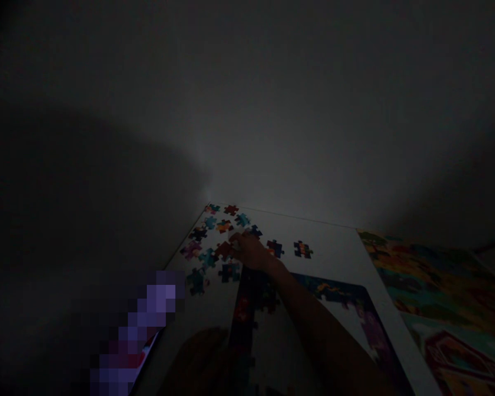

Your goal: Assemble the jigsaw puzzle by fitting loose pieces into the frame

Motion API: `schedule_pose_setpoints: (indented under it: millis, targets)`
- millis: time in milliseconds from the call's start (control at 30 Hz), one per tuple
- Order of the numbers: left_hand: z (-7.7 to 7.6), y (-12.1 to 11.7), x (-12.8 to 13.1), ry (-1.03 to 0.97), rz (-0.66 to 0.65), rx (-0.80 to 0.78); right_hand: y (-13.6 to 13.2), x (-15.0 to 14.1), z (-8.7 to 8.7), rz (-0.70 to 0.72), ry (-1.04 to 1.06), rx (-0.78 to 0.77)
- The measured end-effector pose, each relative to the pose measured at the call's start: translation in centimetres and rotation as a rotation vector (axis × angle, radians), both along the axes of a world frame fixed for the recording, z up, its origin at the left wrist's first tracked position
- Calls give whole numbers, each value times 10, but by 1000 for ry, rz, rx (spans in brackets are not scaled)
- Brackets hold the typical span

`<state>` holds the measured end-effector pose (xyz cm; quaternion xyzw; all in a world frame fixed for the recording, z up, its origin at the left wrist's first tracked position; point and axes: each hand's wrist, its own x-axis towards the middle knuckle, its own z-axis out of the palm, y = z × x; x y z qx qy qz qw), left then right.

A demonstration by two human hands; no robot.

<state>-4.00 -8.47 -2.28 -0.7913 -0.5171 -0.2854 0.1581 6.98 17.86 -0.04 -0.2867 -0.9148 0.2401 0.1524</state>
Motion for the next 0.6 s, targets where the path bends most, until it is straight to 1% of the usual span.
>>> schedule_pose_setpoints:
  millis: [133,433,533,600]
  targets:
    - [2,0,0,-10,-14,-37,-1,0,2,-15,-29,10]
    - [-5,-2,-2,21,-11,-33,-2,-2,-4,-35,-11,43]
    - [-4,-2,-2,33,-8,-31,-1,-1,1,-30,-24,11]
    - [-3,-2,-2,32,4,-27,2,0,8,12,-24,-56]
